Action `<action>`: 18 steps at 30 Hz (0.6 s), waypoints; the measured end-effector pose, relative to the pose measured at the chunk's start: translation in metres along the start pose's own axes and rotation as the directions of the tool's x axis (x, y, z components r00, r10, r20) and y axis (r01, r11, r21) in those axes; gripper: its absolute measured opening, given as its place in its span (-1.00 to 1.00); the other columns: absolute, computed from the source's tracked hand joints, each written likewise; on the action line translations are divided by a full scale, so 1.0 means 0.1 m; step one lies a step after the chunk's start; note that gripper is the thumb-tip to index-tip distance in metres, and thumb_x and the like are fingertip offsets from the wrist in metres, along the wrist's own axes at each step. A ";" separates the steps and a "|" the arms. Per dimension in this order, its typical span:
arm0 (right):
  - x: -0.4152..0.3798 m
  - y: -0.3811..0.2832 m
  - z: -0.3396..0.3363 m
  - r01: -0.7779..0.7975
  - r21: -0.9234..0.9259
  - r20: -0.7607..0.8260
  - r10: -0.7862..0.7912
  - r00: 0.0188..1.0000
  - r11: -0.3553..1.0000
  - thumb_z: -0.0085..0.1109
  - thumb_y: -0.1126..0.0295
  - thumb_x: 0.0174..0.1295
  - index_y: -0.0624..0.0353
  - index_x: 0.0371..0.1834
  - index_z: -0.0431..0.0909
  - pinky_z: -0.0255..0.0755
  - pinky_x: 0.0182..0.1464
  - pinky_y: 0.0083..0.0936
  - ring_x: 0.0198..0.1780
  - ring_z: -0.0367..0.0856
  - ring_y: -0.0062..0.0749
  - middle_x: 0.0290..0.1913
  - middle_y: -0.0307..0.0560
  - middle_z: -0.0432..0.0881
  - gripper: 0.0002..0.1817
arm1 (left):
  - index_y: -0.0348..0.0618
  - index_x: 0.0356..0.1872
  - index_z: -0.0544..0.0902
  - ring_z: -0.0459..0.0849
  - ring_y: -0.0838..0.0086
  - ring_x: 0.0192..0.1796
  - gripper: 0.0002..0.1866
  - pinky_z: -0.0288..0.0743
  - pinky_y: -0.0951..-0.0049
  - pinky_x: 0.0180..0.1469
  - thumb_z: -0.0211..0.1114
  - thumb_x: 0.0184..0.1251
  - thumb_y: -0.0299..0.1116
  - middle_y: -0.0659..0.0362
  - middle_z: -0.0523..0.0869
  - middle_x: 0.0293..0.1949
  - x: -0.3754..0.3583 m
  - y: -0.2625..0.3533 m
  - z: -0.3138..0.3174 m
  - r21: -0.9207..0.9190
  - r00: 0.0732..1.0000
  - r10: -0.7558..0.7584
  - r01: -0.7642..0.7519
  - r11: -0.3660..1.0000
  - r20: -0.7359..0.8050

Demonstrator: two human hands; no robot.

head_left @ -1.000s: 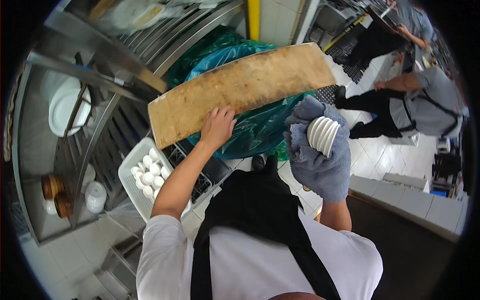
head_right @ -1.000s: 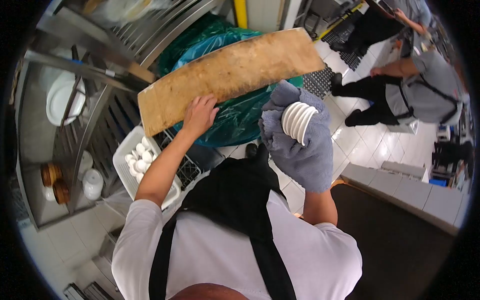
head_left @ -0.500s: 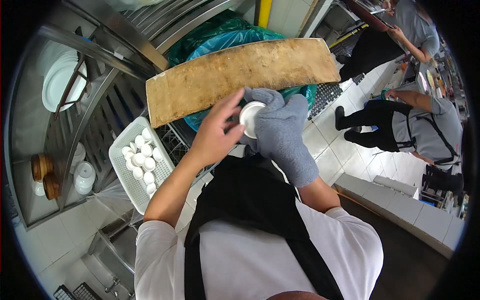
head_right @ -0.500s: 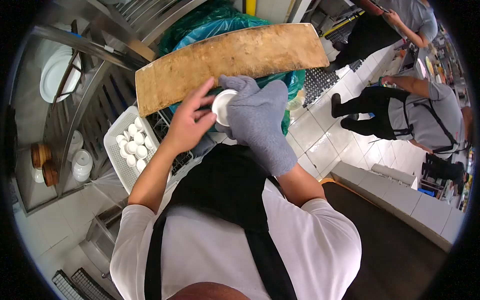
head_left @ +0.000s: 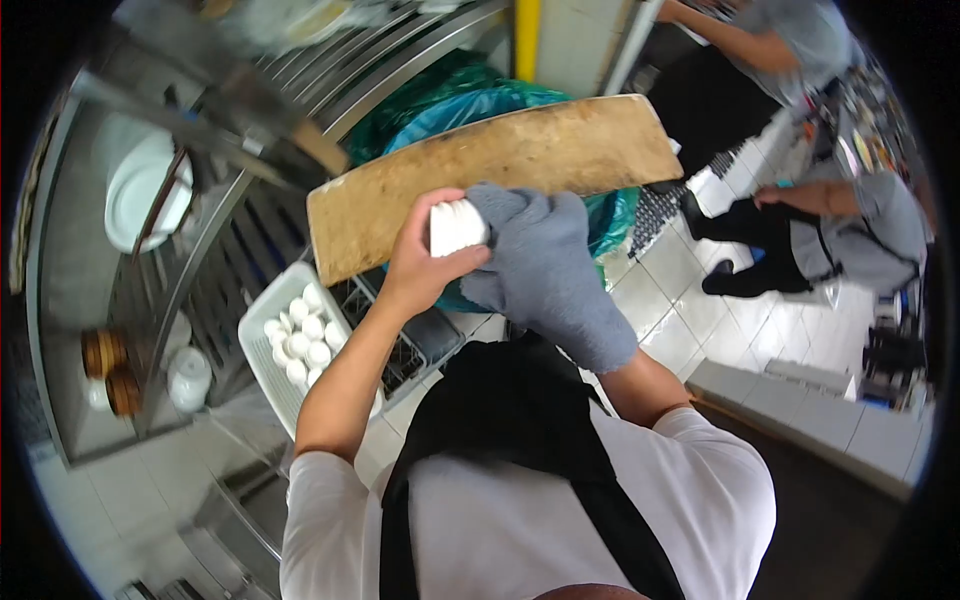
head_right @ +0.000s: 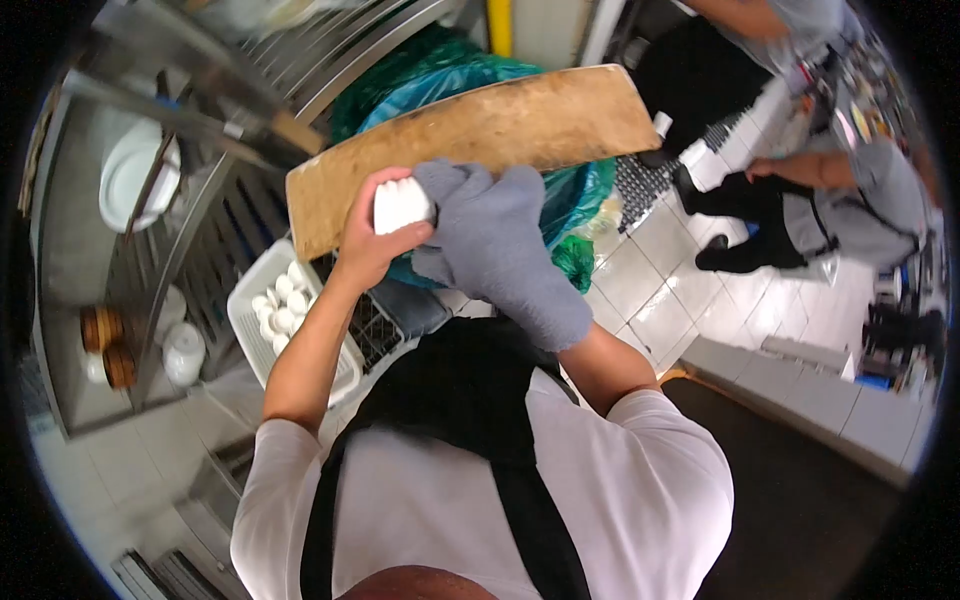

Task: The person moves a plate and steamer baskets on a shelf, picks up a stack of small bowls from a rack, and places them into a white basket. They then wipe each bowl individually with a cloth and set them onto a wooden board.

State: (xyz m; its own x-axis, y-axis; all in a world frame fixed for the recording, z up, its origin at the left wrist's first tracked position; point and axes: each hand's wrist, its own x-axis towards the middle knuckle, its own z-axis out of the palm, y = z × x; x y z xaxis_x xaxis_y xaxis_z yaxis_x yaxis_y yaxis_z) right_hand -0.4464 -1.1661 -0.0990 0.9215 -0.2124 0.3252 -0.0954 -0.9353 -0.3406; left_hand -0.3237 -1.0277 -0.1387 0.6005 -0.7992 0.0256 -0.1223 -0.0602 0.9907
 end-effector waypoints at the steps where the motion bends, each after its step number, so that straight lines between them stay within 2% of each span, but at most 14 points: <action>1: 0.00 0.07 0.04 0.021 0.044 -0.083 -0.017 0.996 0.999 0.47 0.10 -0.22 0.10 0.18 0.43 0.25 -0.12 -0.20 -0.02 0.57 -0.18 0.03 -0.10 0.57 -0.20 | -0.09 0.18 0.44 0.54 0.49 -0.03 -0.31 0.46 0.47 0.04 0.56 -0.04 -0.43 0.25 0.55 -0.11 0.06 0.02 0.03 -0.050 1.000 0.030 -0.030 0.998 -0.005; 2: -0.02 0.14 0.04 0.050 0.086 -0.165 -0.036 0.986 0.995 0.45 0.09 -0.20 0.09 0.18 0.43 0.23 -0.09 -0.19 0.00 0.56 -0.19 0.08 -0.12 0.57 -0.22 | -0.08 0.17 0.44 0.55 0.49 -0.05 -0.32 0.47 0.47 0.01 0.56 -0.04 -0.44 0.26 0.56 -0.12 0.14 0.05 0.07 -0.100 0.998 0.054 -0.055 0.993 -0.015; 3: -0.04 0.20 0.02 0.061 0.059 -0.267 -0.043 0.963 0.996 0.42 0.19 -0.16 0.12 0.10 0.49 0.30 -0.11 -0.23 -0.03 0.58 -0.20 -0.02 -0.09 0.63 -0.33 | -0.08 0.14 0.46 0.55 0.49 -0.05 -0.35 0.48 0.46 0.00 0.56 -0.04 -0.43 0.25 0.56 -0.13 0.23 0.11 0.11 -0.141 0.999 0.039 -0.038 0.989 0.006; 4: -0.09 0.28 -0.07 0.036 0.052 -0.286 -0.019 0.958 0.998 0.42 0.19 -0.16 0.12 0.10 0.49 0.30 -0.11 -0.23 -0.03 0.58 -0.20 -0.02 -0.09 0.63 -0.33 | -0.08 0.14 0.46 0.55 0.49 -0.05 -0.35 0.48 0.46 0.00 0.56 -0.04 -0.43 0.25 0.56 -0.13 0.36 0.13 0.15 -0.134 0.998 0.046 -0.041 0.990 0.038; 6: -0.23 0.41 -0.37 0.039 0.189 -0.366 0.034 0.930 0.981 0.40 0.26 -0.03 0.17 0.02 0.54 0.44 -0.27 -0.38 -0.23 0.66 -0.29 -0.25 -0.09 0.66 -0.49 | -0.10 0.10 0.48 0.59 0.41 -0.05 -0.37 0.49 0.39 0.02 0.56 -0.06 -0.39 0.17 0.58 -0.11 0.73 0.08 0.22 0.200 0.987 0.161 -0.160 0.967 0.012; 7: -0.27 0.42 -0.48 0.027 0.185 -0.377 0.046 0.925 0.982 0.40 0.26 -0.03 0.17 0.02 0.54 0.44 -0.27 -0.38 -0.23 0.66 -0.29 -0.25 -0.09 0.66 -0.49 | -0.10 0.07 0.50 0.61 0.24 -0.03 -0.38 0.48 0.28 0.05 0.56 -0.10 -0.36 0.05 0.59 -0.08 0.98 0.05 0.27 0.386 0.970 0.235 -0.242 0.890 0.067; 8: -0.33 0.39 -0.61 -0.182 0.528 -0.308 0.387 0.869 0.830 0.36 0.26 0.05 0.18 -0.04 0.56 0.39 -0.37 -0.45 -0.33 0.61 -0.36 -0.32 -0.11 0.63 -0.59 | -0.08 0.06 0.52 0.60 0.06 0.02 -0.37 0.47 0.17 0.08 0.56 -0.14 -0.30 -0.04 0.59 -0.03 1.17 0.02 0.36 0.554 0.951 0.298 -0.292 0.779 0.082; 9: -0.38 0.37 -0.73 -0.327 0.788 -0.126 0.656 0.744 0.521 0.31 0.27 0.13 0.20 -0.10 0.57 0.34 -0.47 -0.53 -0.44 0.56 -0.43 -0.39 -0.14 0.60 -0.67 | -0.06 0.09 0.51 0.59 0.03 0.04 -0.35 0.47 0.14 0.10 0.56 -0.13 -0.27 -0.05 0.58 -0.02 1.38 0.05 0.47 0.627 0.969 0.192 -0.246 0.739 0.153; 10: -0.43 0.36 -0.83 -0.380 0.917 0.137 0.806 0.576 0.116 0.27 0.28 0.21 0.21 -0.16 0.59 0.29 -0.58 -0.60 -0.54 0.52 -0.50 -0.45 -0.16 0.57 -0.75 | -0.04 0.11 0.50 0.59 -0.01 0.06 -0.32 0.48 0.12 0.11 0.56 -0.13 -0.24 -0.06 0.58 -0.02 1.60 0.07 0.59 0.696 0.974 0.079 -0.209 0.687 0.214; 11: -0.49 0.38 -0.88 -0.333 0.891 0.430 0.809 0.400 -0.309 0.22 0.29 0.30 0.23 -0.21 0.60 0.24 -0.68 -0.68 -0.65 0.47 -0.58 -0.52 -0.19 0.55 -0.79 | -0.05 0.13 0.48 0.58 0.00 0.08 -0.29 0.47 0.14 0.12 0.56 -0.13 -0.20 -0.08 0.57 0.02 1.83 -0.04 0.71 0.746 0.967 0.045 -0.224 0.627 0.252; 13: -0.60 0.51 -0.93 -0.322 0.876 0.466 0.802 0.374 -0.359 0.24 0.32 0.28 0.26 -0.25 0.60 0.21 -0.68 -0.68 -0.65 0.43 -0.60 -0.55 -0.21 0.49 -0.80 | -0.06 0.16 0.46 0.57 0.01 0.09 -0.26 0.47 0.17 0.12 0.56 -0.13 -0.16 -0.09 0.56 0.05 2.24 -0.19 0.96 0.788 0.953 0.011 -0.257 0.560 0.303; 15: -0.70 0.63 -0.95 -0.313 0.835 0.543 0.770 0.336 -0.453 0.28 0.38 0.26 0.34 -0.33 0.60 0.15 -0.69 -0.67 -0.65 0.35 -0.65 -0.59 -0.26 0.38 -0.80 | -0.09 0.15 0.45 0.57 -0.03 0.11 -0.25 0.47 0.14 0.13 0.57 -0.14 -0.15 -0.13 0.57 0.04 2.50 -0.21 1.20 0.857 0.936 -0.107 -0.256 0.448 0.336; 16: -0.75 0.65 -0.92 -0.306 0.837 0.541 0.775 0.328 -0.455 0.28 0.38 0.26 0.34 -0.33 0.60 0.15 -0.69 -0.67 -0.65 0.35 -0.65 -0.59 -0.26 0.38 -0.80 | -0.09 0.15 0.45 0.57 -0.03 0.11 -0.25 0.47 0.14 0.13 0.57 -0.14 -0.15 -0.13 0.57 0.04 2.57 -0.23 1.28 0.853 0.932 -0.108 -0.266 0.449 0.347; 18: -0.87 0.69 -0.81 -0.234 0.895 0.441 0.833 0.334 -0.380 0.26 0.40 0.27 0.40 -0.34 0.59 0.13 -0.68 -0.68 -0.65 0.34 -0.64 -0.60 -0.27 0.37 -0.79 | -0.13 0.14 0.45 0.57 -0.04 0.12 -0.22 0.46 0.13 0.15 0.59 -0.16 -0.11 -0.15 0.58 0.04 2.69 -0.27 1.38 0.884 0.907 -0.170 -0.308 0.352 0.384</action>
State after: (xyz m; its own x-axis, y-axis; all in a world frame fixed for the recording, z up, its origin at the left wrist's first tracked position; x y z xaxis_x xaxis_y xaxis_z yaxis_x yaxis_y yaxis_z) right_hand -0.5633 -1.2352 -0.0796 0.3947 -0.7256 -0.5637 0.1579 0.6579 -0.7363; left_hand -0.2676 -1.3234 -0.1773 0.2622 -0.9448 -0.1966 -0.9264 -0.3034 0.2229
